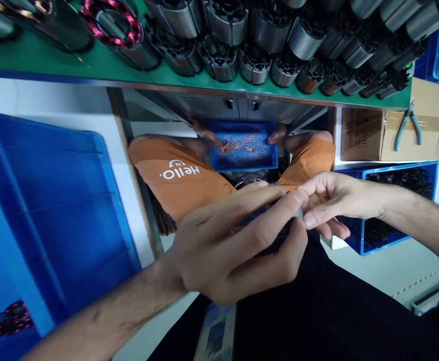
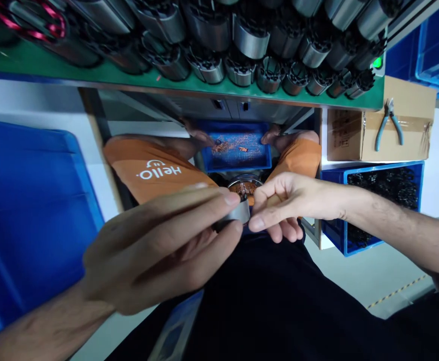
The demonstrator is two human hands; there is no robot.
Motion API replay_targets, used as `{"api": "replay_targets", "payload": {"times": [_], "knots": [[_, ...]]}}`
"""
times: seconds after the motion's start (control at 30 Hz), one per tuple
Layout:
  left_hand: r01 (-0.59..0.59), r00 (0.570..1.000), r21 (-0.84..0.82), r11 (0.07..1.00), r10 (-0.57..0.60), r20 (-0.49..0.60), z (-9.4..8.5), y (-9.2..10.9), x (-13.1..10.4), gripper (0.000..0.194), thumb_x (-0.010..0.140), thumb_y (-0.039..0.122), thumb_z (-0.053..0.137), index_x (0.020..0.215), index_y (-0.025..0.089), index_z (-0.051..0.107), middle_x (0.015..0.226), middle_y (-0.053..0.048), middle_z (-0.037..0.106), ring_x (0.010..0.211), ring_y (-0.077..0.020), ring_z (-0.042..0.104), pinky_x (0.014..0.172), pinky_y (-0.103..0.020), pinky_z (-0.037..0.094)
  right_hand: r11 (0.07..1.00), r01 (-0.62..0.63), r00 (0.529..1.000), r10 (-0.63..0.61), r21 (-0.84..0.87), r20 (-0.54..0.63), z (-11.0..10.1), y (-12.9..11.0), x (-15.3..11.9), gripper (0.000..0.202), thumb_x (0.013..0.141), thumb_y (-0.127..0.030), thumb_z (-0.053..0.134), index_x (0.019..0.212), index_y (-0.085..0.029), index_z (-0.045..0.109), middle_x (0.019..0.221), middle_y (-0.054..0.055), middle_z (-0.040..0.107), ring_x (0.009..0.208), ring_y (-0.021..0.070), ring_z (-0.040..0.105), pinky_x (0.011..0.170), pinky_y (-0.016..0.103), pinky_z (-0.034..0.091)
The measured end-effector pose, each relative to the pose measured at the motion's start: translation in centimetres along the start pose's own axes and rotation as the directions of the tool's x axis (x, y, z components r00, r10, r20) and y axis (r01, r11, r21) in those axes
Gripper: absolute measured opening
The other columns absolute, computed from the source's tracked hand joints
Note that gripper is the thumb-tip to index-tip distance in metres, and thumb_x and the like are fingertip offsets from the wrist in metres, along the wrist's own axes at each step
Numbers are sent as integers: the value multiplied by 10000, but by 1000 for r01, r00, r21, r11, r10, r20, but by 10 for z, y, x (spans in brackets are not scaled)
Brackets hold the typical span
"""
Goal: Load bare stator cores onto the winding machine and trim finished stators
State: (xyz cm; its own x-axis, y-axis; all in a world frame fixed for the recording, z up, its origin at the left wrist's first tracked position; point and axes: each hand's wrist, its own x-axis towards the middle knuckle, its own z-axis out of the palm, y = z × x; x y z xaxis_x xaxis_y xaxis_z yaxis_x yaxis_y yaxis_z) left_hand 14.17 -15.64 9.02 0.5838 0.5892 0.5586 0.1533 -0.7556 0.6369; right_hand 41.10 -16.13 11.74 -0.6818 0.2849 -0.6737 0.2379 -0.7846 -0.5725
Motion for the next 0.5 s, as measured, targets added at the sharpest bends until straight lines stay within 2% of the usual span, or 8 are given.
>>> {"api": "replay_targets", "payload": {"times": [0.07,0.1,0.17,0.23,0.3,0.33,0.4,0.5], "knots": [[-133,991,96,986,132,17,2,-1,-2,358,940,111,780,1214,340,752,1221,28,828,1083,-207,831,963,-334,731,972,123,988,-140,-201,-69,5,1,2,410,948,-566,831,914,-178,704,642,-38,688,446,69,540,432,194,455],[-91,996,136,987,90,15,5,0,-4,350,941,146,796,1250,302,741,1213,1,833,1064,-215,832,952,-333,727,925,195,963,-244,-327,-117,8,0,1,401,947,-561,831,864,-190,702,641,-44,669,467,66,526,446,200,446],[109,994,109,988,-112,19,9,4,-6,325,941,218,810,1253,229,720,1140,-30,846,972,-206,837,888,-300,712,782,271,892,-423,-561,-158,13,-5,-3,375,931,-497,859,743,-226,681,629,-52,616,510,71,476,462,226,406],[342,936,-45,939,-337,98,12,7,-8,293,945,281,809,1211,212,710,1060,-13,848,883,-180,831,796,-261,689,617,274,846,-519,-737,-119,15,-14,-9,378,916,-387,884,648,-260,649,584,-51,538,513,95,371,442,283,307],[461,884,-154,874,-438,162,12,9,-10,270,964,320,809,1202,240,710,1083,8,848,906,-170,832,798,-258,684,458,282,796,-602,-843,-61,12,-22,-16,395,893,-316,909,612,-272,634,551,-48,476,511,112,293,443,323,243],[450,891,-152,880,-429,150,12,9,-11,264,981,319,809,1217,256,711,1132,9,847,963,-174,836,842,-268,690,417,302,761,-648,-857,-47,9,-25,-19,393,859,-317,945,620,-268,637,563,-47,477,521,110,309,453,318,259],[341,939,-50,939,-339,49,10,7,-12,256,1003,255,802,1242,276,714,1237,-3,836,1079,-178,829,944,-285,690,497,372,733,-675,-784,-81,1,-27,-23,409,794,-386,1005,664,-243,646,650,-37,542,598,101,451,511,275,386],[212,977,36,977,-210,-38,7,3,-11,234,989,181,809,1174,309,748,1199,26,838,1029,-153,831,925,-255,699,824,364,869,-469,-434,-161,-9,-20,-21,481,870,-561,919,713,-194,651,889,29,709,798,125,673,669,259,590]]}}
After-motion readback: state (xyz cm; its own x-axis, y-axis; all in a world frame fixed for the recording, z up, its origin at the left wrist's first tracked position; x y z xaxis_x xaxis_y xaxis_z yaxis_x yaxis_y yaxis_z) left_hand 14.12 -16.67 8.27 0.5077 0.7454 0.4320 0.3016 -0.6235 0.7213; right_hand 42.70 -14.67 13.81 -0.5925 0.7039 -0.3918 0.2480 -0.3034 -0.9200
